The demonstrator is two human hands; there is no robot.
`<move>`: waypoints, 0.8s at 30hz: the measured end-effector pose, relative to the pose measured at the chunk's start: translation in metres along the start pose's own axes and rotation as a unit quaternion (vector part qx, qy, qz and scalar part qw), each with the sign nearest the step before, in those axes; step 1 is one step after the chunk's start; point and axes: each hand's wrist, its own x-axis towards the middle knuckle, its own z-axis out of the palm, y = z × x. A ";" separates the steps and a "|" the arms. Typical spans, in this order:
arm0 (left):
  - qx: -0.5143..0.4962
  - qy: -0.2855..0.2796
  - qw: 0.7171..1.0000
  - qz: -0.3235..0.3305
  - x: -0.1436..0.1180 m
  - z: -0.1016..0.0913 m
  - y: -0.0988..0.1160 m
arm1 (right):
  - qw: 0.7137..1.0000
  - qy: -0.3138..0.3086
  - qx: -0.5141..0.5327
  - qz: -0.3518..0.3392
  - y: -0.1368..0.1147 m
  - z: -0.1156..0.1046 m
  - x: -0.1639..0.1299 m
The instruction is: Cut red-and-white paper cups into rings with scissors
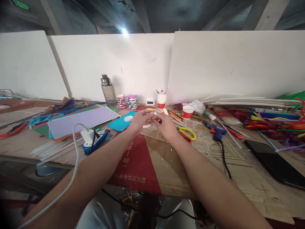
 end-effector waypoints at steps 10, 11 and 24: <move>-0.148 0.107 0.983 0.034 0.016 -0.019 0.015 | 0.929 -0.202 -0.268 0.156 -0.022 -0.024 -0.002; -0.158 0.117 0.980 0.038 0.018 -0.021 0.015 | 0.915 -0.258 -0.272 0.148 -0.029 -0.023 -0.006; -0.173 0.068 0.983 -0.005 0.027 -0.036 0.010 | 0.988 -0.124 -0.030 0.091 -0.049 -0.032 -0.001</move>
